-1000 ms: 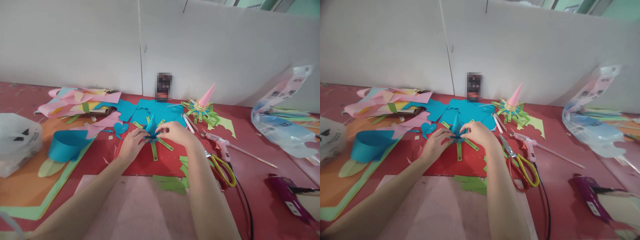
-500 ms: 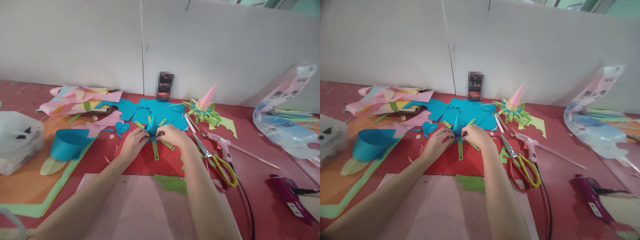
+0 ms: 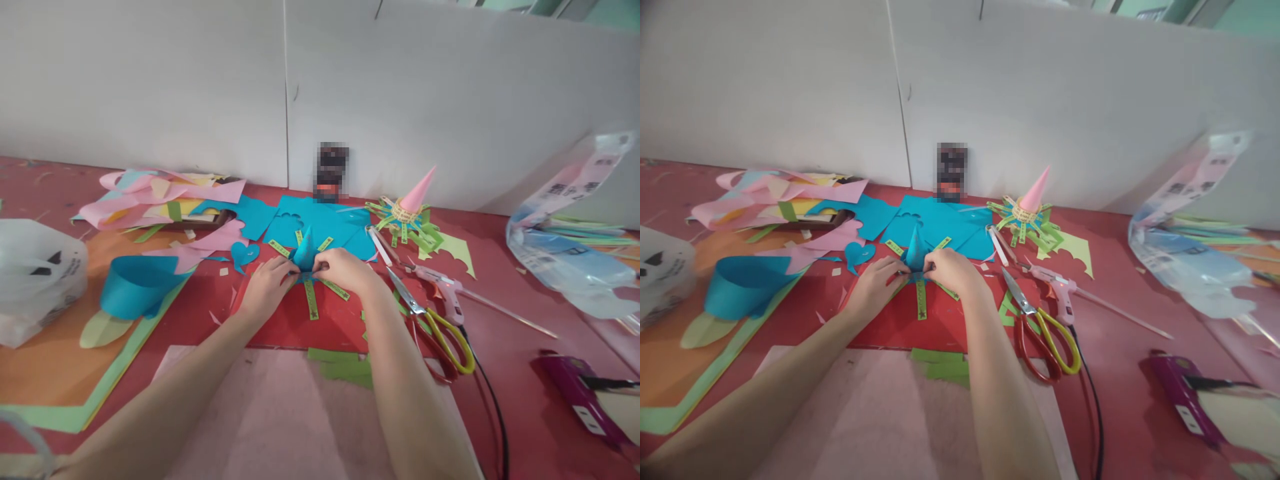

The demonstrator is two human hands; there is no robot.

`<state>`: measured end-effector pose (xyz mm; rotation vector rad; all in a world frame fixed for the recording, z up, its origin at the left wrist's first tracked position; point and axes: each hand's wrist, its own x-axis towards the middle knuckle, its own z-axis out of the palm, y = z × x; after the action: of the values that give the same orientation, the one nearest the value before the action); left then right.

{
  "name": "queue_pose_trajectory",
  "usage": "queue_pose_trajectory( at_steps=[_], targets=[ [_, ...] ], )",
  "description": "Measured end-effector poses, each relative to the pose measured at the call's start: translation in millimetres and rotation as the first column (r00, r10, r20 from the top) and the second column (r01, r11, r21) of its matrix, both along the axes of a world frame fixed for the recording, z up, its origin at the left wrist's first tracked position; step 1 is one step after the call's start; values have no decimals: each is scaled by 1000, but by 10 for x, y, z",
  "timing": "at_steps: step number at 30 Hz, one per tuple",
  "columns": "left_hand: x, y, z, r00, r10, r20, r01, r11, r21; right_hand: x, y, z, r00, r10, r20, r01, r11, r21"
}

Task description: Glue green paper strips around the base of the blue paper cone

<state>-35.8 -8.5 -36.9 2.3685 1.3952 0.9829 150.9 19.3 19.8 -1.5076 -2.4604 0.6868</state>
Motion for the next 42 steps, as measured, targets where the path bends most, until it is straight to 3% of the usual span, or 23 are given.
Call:
queue_pose_trajectory(
  at_steps=[42],
  targets=[
    [61, 9, 22, 990, -8, -141, 6, 1000, -15, -51, -32, 20, 994, 9, 109, -14, 999, 49]
  ],
)
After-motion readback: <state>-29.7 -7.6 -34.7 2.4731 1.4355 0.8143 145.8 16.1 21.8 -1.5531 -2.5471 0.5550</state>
